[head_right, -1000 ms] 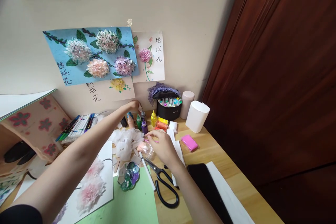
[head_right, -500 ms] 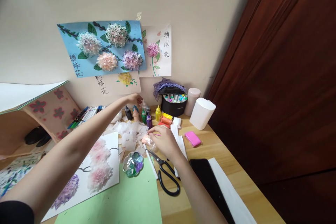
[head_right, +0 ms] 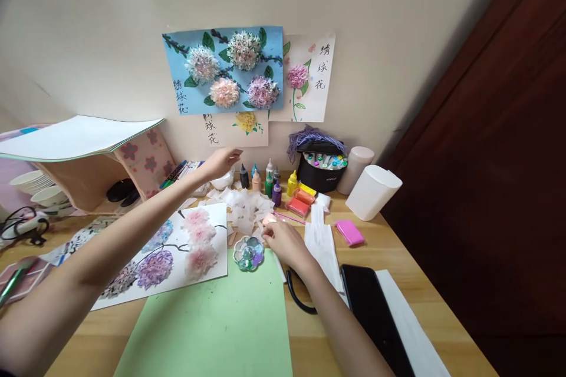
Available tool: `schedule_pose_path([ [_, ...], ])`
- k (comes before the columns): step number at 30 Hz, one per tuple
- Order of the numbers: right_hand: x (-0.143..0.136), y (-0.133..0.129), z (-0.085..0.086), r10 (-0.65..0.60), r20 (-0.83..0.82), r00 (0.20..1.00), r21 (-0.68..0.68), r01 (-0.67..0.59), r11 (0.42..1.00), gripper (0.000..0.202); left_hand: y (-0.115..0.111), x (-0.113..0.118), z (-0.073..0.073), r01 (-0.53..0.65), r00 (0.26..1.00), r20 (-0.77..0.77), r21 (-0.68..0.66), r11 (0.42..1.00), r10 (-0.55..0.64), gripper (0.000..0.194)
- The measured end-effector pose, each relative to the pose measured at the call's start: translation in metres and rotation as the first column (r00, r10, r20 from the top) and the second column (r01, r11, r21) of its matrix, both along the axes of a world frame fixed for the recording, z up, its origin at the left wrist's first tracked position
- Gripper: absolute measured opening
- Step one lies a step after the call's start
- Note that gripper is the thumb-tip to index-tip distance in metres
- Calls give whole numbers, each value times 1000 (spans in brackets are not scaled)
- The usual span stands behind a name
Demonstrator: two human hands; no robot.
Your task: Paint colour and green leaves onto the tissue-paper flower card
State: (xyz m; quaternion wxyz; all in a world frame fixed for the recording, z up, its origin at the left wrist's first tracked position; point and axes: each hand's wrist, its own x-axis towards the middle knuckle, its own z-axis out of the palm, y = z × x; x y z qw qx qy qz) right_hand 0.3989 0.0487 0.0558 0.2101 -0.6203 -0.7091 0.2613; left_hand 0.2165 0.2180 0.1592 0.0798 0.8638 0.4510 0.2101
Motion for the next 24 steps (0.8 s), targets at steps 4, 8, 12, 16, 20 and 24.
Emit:
schedule_pose_path([
  [4, 3, 0, 2, -1, 40, 999, -45, 3, 999, 18, -42, -14, -11, -93, 994, 52, 23, 995, 92, 32],
  [8, 3, -1, 1, -2, 85, 996, -86, 10, 996, 18, -95, -21, -41, -108, 980, -195, -334, 936, 43, 24],
  [12, -1, -2, 1, -1, 113, 994, -110, 13, 994, 21, -123, -18, -73, -143, 955, -298, -463, 875, -2, 18],
  [16, -1, -4, 6, -10, 120, 993, -100, 22, 995, 28, -124, -12, -89, -183, 943, -331, -468, 864, 21, 14],
  [20, 2, -4, 11, -16, 107, 994, -97, 26, 995, 30, -122, -8, -97, -189, 951, -306, -472, 861, 40, 9],
  [24, 3, -5, 13, -11, 95, 995, -82, 18, 996, 33, -126, -9, -99, -174, 972, -221, -473, 864, 76, 8],
])
